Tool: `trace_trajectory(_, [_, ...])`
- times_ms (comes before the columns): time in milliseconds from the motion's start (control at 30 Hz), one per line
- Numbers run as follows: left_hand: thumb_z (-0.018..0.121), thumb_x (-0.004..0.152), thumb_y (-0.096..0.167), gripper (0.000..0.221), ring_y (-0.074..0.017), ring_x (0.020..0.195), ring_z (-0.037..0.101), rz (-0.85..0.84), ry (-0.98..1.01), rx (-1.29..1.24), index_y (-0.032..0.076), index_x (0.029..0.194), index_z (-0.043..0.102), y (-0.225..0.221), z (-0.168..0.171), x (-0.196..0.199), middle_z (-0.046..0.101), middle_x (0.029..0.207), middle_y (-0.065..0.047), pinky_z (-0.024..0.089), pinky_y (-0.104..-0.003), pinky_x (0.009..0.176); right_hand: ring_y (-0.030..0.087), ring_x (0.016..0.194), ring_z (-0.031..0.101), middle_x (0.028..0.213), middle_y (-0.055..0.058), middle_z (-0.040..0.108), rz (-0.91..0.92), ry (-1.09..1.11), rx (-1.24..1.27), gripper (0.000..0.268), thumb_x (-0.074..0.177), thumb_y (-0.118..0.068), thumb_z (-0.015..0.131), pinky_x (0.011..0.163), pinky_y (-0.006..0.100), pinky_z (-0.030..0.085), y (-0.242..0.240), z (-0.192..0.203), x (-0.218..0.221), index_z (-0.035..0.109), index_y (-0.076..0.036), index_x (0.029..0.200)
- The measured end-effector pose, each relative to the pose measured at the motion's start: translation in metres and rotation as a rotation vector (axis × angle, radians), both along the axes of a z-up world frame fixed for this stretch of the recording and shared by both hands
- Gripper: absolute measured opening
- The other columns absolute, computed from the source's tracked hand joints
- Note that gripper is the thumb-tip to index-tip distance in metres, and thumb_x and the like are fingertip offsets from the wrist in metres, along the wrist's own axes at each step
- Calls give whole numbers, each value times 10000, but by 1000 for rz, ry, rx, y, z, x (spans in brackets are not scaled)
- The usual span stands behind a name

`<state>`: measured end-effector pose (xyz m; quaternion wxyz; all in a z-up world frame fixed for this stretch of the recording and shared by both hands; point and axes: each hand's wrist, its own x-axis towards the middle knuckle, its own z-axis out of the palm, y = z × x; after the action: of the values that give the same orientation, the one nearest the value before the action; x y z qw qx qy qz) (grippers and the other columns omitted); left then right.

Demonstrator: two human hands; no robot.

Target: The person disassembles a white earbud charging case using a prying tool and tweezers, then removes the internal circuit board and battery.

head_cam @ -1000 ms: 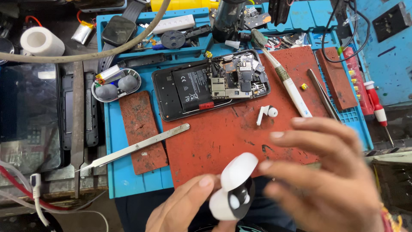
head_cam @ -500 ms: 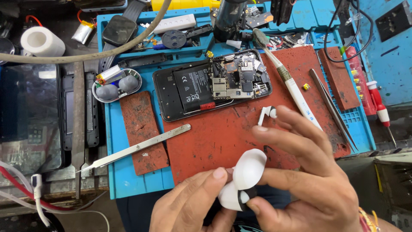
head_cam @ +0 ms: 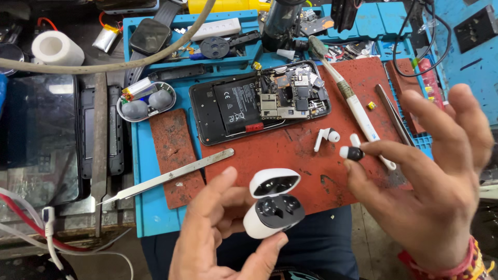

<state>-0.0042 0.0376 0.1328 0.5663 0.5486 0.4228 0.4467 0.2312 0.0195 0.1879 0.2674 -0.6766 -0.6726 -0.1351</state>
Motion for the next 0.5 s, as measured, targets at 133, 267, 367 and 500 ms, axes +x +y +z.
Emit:
trace_trajectory(133, [847,774,-11,930,-257,1157,740,-51,-131,-28,35,1558,350,8,3,-6,685,1194,-151,571,-421,1022,417,1460,367,1385,187,600,-21,-109,-67,303,682,-101,895,1192,537,352,3,1,-1,782,-37,956])
trace_trajectory(267, [862,763,-42,972,-273,1193,717,-86,-215,-63,45,1574,332,7,3,-3,666,1215,-154,559,-440,1037,420,1422,462,1327,148,626,5,23,35,299,711,-101,878,1202,528,406,-11,-1,-12,758,-75,984])
trace_trajectory(367, [870,755,-60,998,-278,1214,708,-161,-300,-116,58,1581,323,5,0,0,650,1218,-147,561,-439,1046,387,1346,518,1261,85,652,151,127,105,335,715,-158,892,1161,509,459,-20,-9,-23,720,-145,1003])
trace_trajectory(500, [869,732,-90,1040,-283,1226,722,-232,-369,-275,86,1590,307,5,-2,5,679,1246,-160,594,-436,1029,354,1252,623,1218,119,665,475,210,100,477,729,-268,934,1094,550,517,-16,-18,-25,661,-161,1105])
